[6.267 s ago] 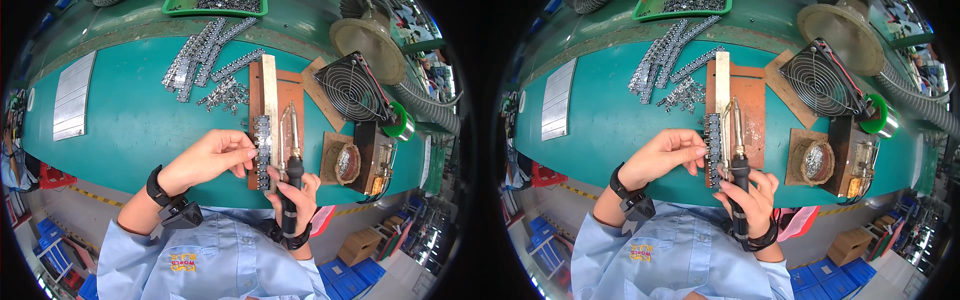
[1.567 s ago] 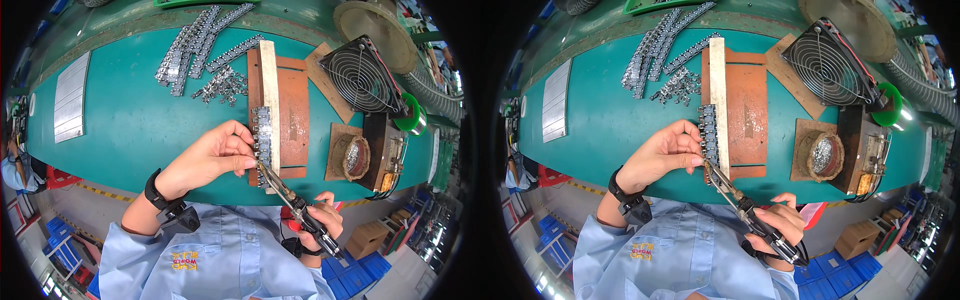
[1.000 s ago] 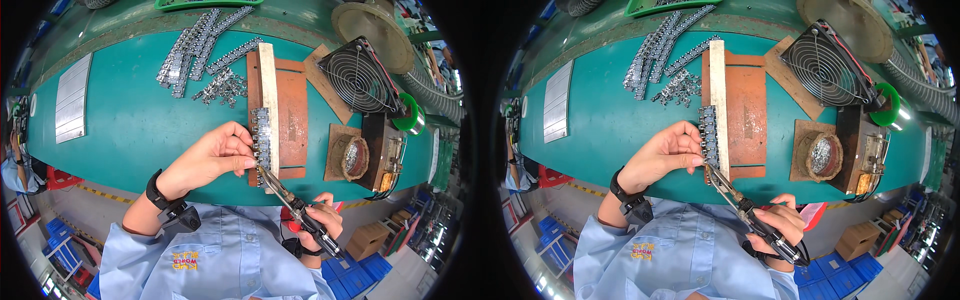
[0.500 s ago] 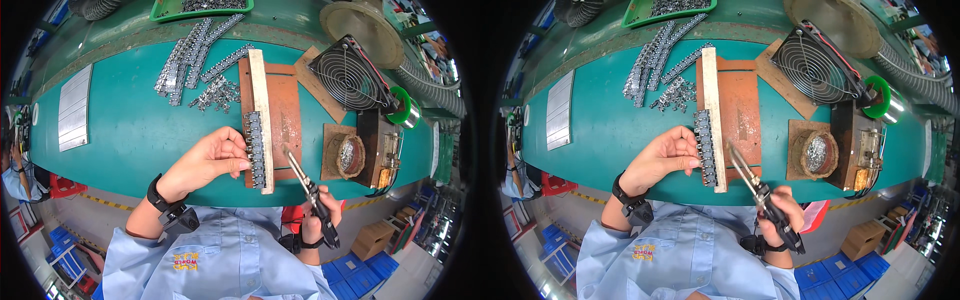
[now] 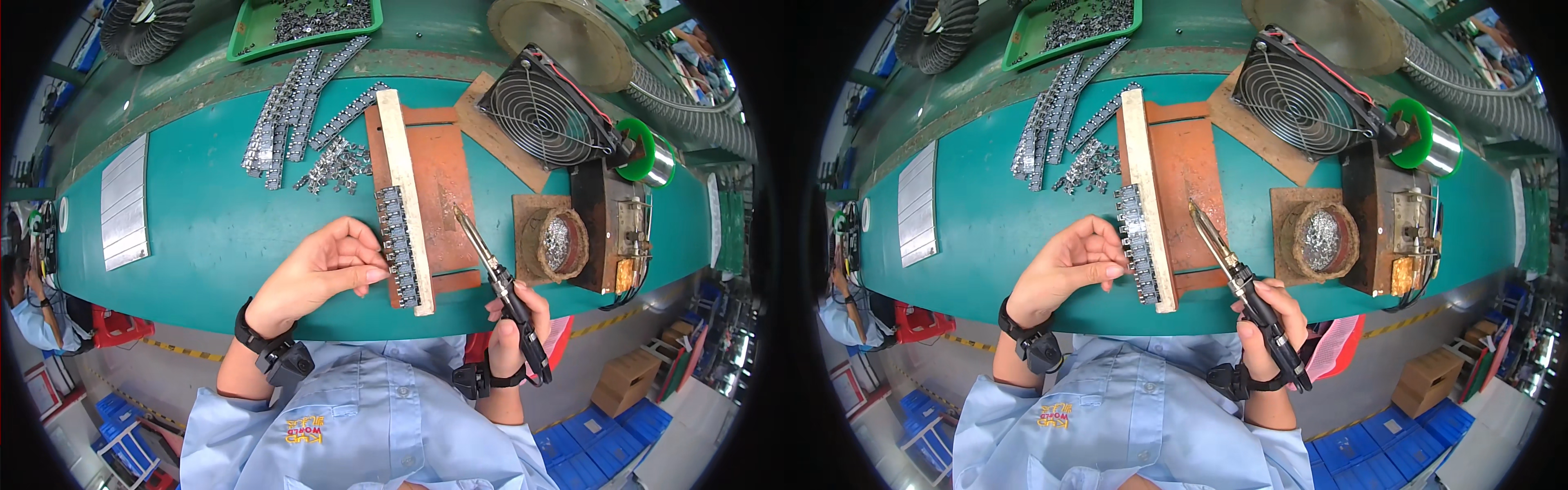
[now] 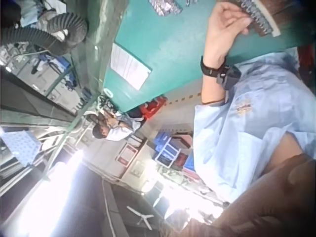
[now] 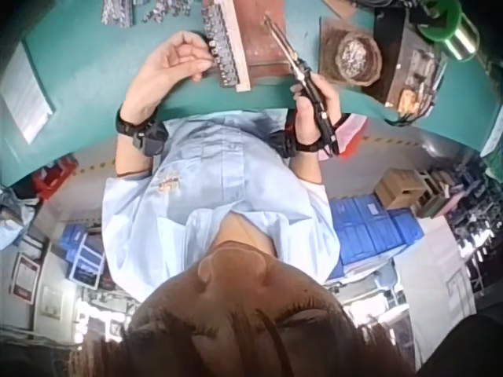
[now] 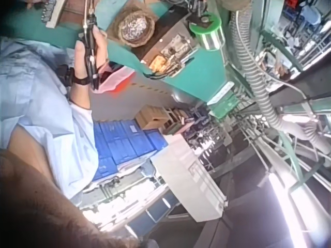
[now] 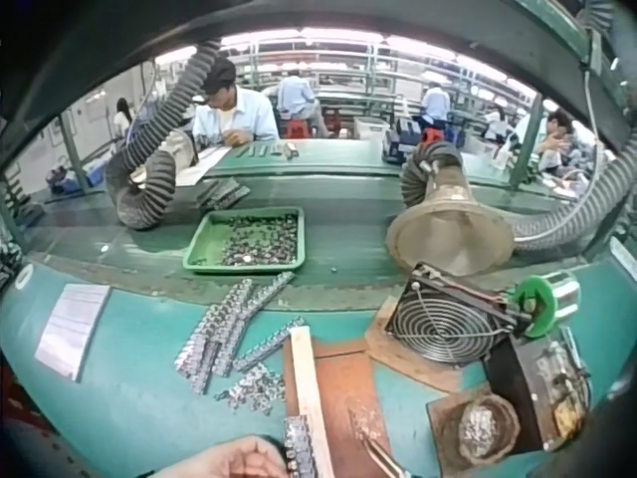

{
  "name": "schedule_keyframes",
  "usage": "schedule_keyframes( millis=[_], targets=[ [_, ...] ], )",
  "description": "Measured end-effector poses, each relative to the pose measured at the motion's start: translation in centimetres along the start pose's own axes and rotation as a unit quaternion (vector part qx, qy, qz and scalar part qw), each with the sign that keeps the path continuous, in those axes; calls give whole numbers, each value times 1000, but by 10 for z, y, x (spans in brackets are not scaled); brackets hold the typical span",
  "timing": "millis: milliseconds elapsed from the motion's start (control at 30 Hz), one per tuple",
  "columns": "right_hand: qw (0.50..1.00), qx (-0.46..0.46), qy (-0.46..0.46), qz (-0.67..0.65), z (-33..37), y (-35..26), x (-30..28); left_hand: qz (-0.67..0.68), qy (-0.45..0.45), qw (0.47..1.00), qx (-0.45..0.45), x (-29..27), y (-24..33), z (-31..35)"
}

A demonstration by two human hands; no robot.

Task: Soldering electronic components onto a connector strip at a factory workbench.

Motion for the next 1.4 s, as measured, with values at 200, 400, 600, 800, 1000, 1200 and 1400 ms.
schedule_keyframes(
  millis=[200, 400, 600, 800, 1000, 1200, 1400],
  targets=[
    [1000, 12, -3, -12, 0, -2, 1, -278, 167, 945, 43, -37, 16, 18],
    [999, -11, -20, -22, 0, -1, -3, -280, 118, 952, 45, -14, 20, 12],
    [983, -73, -164, 34, 0, -27, -3, -75, -19, 996, -36, 14, 3, 7],
    [962, -120, -203, 137, 11, -36, -1, -49, -18, 998, -33, 13, -2, 5],
    [940, -194, 173, 222, 54, -32, -36, -28, -46, 999, -10, 13, -5, 3],
    [958, -78, 167, 219, 44, -33, -39, -29, -45, 999, -4, 10, -7, 2],
    [944, -108, -202, 238, 7, -51, 7, -22, -40, 999, 4, 9, -10, 1]
  ],
)
Point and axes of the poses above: each hand's wrist, its own z-axis away from the middle knuckle, its own x-axis out of the palm, y = z × x, the point moved 5 cm from there along -z, towards the middle knuckle, and after that the axes turned 14 degrees about -z, right-handed, at the moved point
